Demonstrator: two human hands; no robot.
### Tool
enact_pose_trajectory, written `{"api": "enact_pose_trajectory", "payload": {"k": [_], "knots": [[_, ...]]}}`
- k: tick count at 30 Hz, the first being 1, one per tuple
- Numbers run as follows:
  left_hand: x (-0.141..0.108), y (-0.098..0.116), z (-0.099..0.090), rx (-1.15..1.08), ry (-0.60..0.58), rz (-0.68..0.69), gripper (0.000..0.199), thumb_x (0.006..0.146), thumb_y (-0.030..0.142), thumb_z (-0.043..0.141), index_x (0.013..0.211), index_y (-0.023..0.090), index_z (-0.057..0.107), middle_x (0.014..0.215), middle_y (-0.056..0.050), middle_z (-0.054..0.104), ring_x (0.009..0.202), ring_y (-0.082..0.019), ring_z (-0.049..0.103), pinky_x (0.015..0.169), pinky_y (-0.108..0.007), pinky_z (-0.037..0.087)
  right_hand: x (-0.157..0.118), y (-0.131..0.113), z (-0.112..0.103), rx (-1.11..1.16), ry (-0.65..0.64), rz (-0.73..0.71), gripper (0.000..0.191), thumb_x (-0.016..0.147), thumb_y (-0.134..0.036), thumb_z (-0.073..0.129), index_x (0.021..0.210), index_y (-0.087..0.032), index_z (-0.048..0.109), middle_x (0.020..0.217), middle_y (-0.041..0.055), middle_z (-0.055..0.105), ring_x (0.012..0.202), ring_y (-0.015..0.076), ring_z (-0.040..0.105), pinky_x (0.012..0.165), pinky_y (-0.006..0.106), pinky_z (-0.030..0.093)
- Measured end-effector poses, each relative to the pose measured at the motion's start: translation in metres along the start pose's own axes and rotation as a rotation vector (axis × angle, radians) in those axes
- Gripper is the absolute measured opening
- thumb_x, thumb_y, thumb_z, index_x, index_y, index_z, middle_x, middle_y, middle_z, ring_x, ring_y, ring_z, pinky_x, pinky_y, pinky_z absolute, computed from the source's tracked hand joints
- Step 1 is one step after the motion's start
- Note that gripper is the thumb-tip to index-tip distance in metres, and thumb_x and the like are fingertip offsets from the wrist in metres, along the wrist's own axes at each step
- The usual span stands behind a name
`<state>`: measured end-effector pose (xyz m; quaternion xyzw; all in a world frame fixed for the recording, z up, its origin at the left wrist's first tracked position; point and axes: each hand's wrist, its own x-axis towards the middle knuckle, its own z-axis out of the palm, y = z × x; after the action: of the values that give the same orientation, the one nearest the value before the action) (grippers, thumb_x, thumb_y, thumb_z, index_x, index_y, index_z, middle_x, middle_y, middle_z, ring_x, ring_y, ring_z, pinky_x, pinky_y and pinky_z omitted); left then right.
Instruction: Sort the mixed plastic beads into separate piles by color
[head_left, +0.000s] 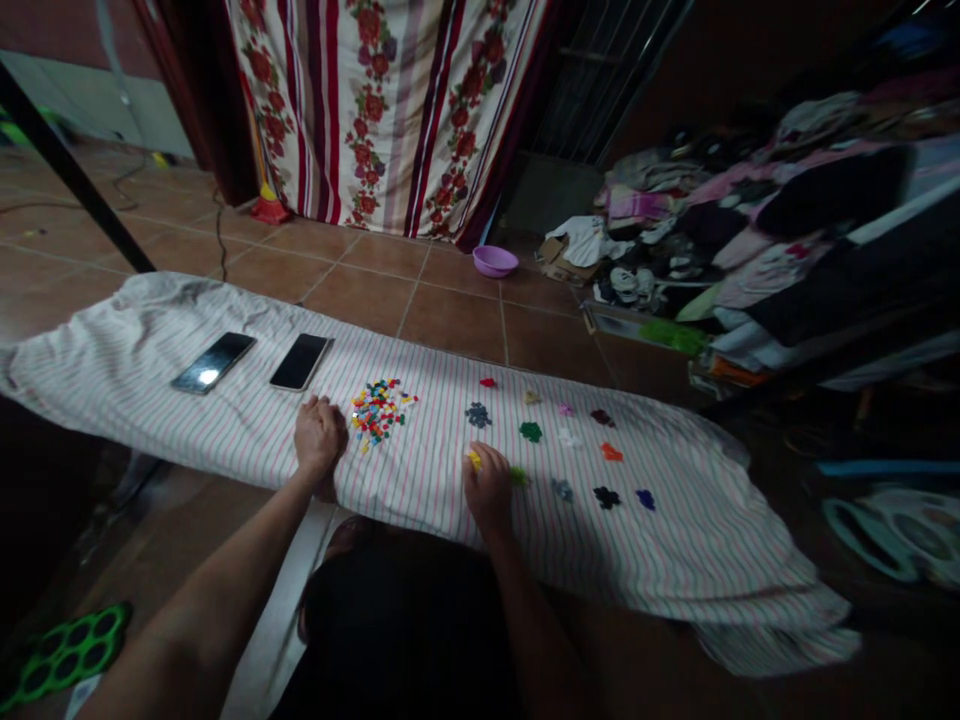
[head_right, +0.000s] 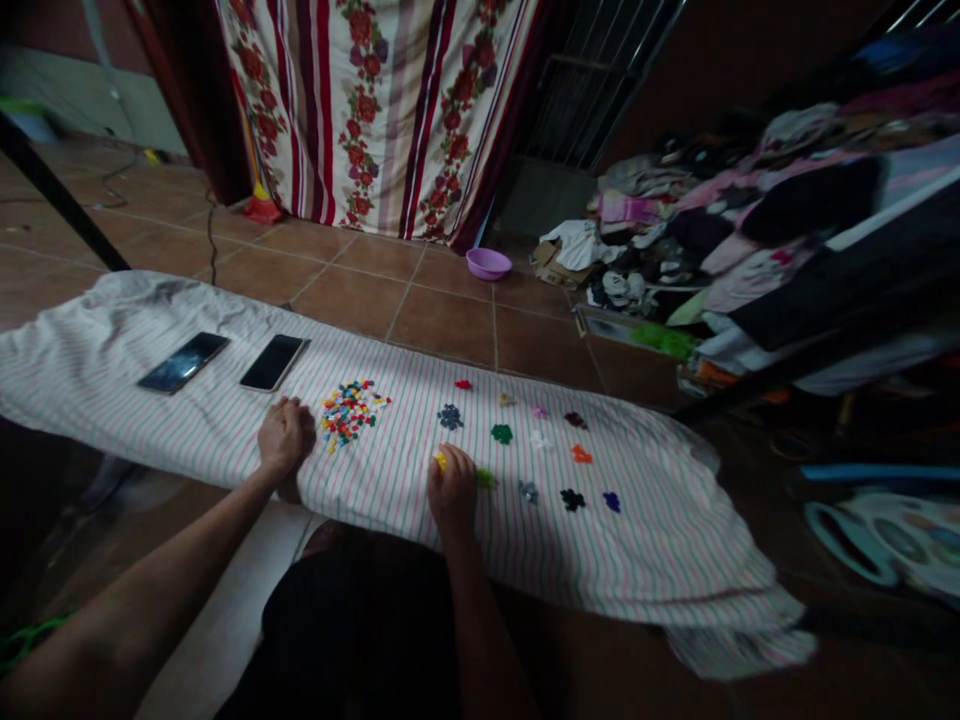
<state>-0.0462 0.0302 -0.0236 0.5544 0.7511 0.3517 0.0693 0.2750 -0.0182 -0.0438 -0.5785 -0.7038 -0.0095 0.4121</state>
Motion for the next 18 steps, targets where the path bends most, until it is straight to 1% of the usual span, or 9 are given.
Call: {"api": "enact_pose_trajectory", "payload": {"k": [2, 4, 6, 8, 9, 11, 13, 15, 18], "knots": [[-0.001, -0.002, 0.001, -0.014, 0.012, 0.023, 0.049, 0.093, 0.032, 0.028, 0.104, 0.014, 0.072, 0.127, -0.015, 0.068, 0.132, -0.028, 0.053, 0.113, -0.047, 0.041, 0.001, 0.000, 0.001, 0.009, 0.014, 0.011, 0.033, 0.098, -0.032, 0.042, 0.110, -0.013, 0.066, 0.108, 0.0151, 0.070, 0.106, 0.0259, 0.061, 0.095, 0.047, 0.051], [-0.003, -0.003, 0.001, -0.026, 0.037, 0.055, 0.048, 0.092, 0.031, 0.031, 0.116, 0.013, 0.068, 0.132, -0.015, 0.065, 0.131, -0.027, 0.055, 0.112, -0.046, 0.042, 0.001, -0.001, 0.002, 0.015, 0.035, 0.025, 0.032, 0.098, -0.032, 0.042, 0.108, -0.013, 0.067, 0.105, 0.0149, 0.070, 0.104, 0.0261, 0.062, 0.093, 0.047, 0.051], [-0.010, -0.003, 0.000, -0.025, 0.061, 0.128, 0.050, 0.092, 0.031, 0.034, 0.131, 0.012, 0.059, 0.138, -0.017, 0.061, 0.132, -0.027, 0.053, 0.113, -0.049, 0.041, 0.001, -0.001, 0.002, 0.021, 0.061, 0.026, 0.032, 0.098, -0.032, 0.042, 0.107, -0.014, 0.067, 0.104, 0.0149, 0.071, 0.103, 0.0263, 0.062, 0.093, 0.048, 0.051], [-0.023, -0.004, 0.000, 0.007, 0.053, 0.225, 0.052, 0.092, 0.035, 0.039, 0.135, 0.012, 0.056, 0.143, -0.018, 0.057, 0.139, -0.030, 0.047, 0.116, -0.055, 0.036, 0.002, -0.001, 0.000, 0.024, 0.090, 0.007, 0.033, 0.098, -0.031, 0.042, 0.108, -0.013, 0.067, 0.105, 0.0153, 0.070, 0.104, 0.0266, 0.061, 0.093, 0.049, 0.051], [-0.032, -0.004, 0.000, 0.023, 0.050, 0.237, 0.053, 0.092, 0.038, 0.042, 0.136, 0.012, 0.055, 0.145, -0.018, 0.055, 0.142, -0.033, 0.042, 0.116, -0.058, 0.034, 0.002, -0.001, -0.001, 0.024, 0.109, -0.010, 0.032, 0.098, -0.031, 0.042, 0.110, -0.013, 0.067, 0.107, 0.0158, 0.070, 0.106, 0.0269, 0.061, 0.094, 0.050, 0.051], [-0.052, -0.005, 0.002, 0.147, 0.047, 0.224, 0.060, 0.094, 0.044, 0.039, 0.142, 0.008, 0.048, 0.151, -0.023, 0.046, 0.147, -0.036, 0.033, 0.116, -0.059, 0.032, 0.004, -0.003, -0.005, 0.028, 0.144, -0.054, 0.032, 0.098, -0.029, 0.043, 0.115, -0.012, 0.065, 0.112, 0.0173, 0.068, 0.111, 0.0279, 0.059, 0.096, 0.052, 0.051], [-0.071, -0.004, 0.004, 0.243, 0.004, 0.246, 0.068, 0.095, 0.051, 0.038, 0.141, 0.002, 0.048, 0.151, -0.028, 0.043, 0.148, -0.038, 0.031, 0.117, -0.059, 0.030, 0.005, -0.009, -0.007, 0.043, 0.159, -0.103, 0.032, 0.097, -0.028, 0.046, 0.120, -0.012, 0.063, 0.119, 0.0184, 0.066, 0.118, 0.0290, 0.057, 0.098, 0.054, 0.050], [-0.083, -0.001, 0.007, 0.300, -0.022, 0.294, 0.069, 0.096, 0.052, 0.035, 0.143, 0.003, 0.047, 0.152, -0.026, 0.042, 0.148, -0.038, 0.030, 0.119, -0.059, 0.027, 0.007, -0.018, -0.006, 0.072, 0.141, -0.145, 0.033, 0.096, -0.026, 0.048, 0.123, -0.013, 0.061, 0.123, 0.0181, 0.065, 0.123, 0.0291, 0.055, 0.101, 0.054, 0.050], [-0.083, 0.008, 0.013, 0.337, -0.042, 0.372, 0.073, 0.095, 0.056, 0.037, 0.148, 0.005, 0.041, 0.155, -0.023, 0.039, 0.150, -0.035, 0.028, 0.120, -0.057, 0.027, 0.006, -0.036, 0.005, 0.132, 0.058, -0.155, 0.033, 0.096, -0.025, 0.047, 0.124, -0.016, 0.062, 0.125, 0.0168, 0.065, 0.121, 0.0275, 0.058, 0.101, 0.052, 0.051]]}}
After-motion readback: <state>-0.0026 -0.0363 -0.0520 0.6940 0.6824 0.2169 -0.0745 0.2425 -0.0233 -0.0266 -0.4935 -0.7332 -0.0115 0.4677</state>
